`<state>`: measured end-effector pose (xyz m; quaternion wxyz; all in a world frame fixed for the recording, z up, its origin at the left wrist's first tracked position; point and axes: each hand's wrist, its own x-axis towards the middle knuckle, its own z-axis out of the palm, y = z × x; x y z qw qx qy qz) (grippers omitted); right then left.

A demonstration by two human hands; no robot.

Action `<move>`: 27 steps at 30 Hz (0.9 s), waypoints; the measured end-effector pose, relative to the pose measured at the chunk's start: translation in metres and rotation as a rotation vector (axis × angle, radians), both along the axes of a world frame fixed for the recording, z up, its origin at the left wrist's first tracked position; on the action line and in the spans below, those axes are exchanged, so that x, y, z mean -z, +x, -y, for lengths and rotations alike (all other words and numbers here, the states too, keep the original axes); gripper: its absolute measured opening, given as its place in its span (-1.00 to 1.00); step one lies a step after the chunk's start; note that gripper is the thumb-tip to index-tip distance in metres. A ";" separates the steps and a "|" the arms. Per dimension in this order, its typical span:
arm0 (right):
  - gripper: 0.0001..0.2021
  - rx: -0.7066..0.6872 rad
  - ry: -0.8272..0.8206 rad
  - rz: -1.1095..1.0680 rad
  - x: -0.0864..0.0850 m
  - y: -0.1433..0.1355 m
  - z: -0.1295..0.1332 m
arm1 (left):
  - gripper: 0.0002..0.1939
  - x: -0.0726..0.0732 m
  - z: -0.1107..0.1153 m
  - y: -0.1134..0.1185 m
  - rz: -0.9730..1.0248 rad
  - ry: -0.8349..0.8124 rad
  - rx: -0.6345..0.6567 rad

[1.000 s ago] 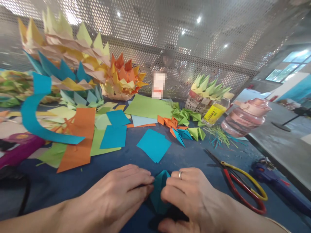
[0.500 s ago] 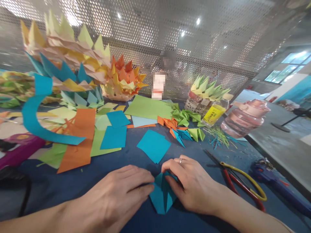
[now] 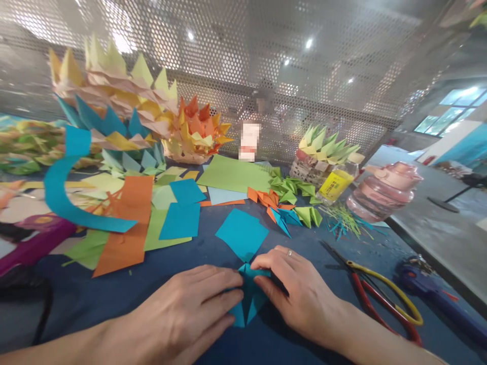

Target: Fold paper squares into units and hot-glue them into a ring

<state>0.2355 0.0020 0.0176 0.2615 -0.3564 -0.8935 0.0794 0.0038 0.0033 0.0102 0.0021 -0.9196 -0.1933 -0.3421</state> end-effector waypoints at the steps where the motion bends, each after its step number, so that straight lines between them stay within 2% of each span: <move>1: -0.90 -0.003 -0.004 0.004 -0.001 0.000 0.000 | -0.66 -0.001 0.000 0.001 0.007 0.001 -0.004; 5: -0.81 0.018 -0.077 0.022 -0.007 -0.001 0.004 | -0.62 -0.002 0.000 0.001 0.016 0.010 -0.014; 9: -0.57 0.086 -0.222 0.003 -0.011 -0.004 0.010 | -0.62 0.000 0.000 0.000 0.003 0.011 -0.024; 15: -0.41 0.133 -0.362 -0.226 0.001 -0.006 0.014 | -0.65 -0.002 0.000 0.002 0.018 0.029 -0.002; 17: -0.49 0.140 -0.352 -0.272 0.004 -0.006 0.014 | -0.64 -0.003 0.000 0.002 0.030 0.033 -0.009; 20: -0.74 0.079 -0.301 -0.212 0.002 -0.006 0.013 | -0.64 -0.002 0.000 0.003 0.043 0.028 -0.013; 27: -0.84 -0.029 -0.251 -0.060 -0.009 -0.008 0.011 | -0.65 -0.003 -0.001 0.004 0.052 0.046 -0.008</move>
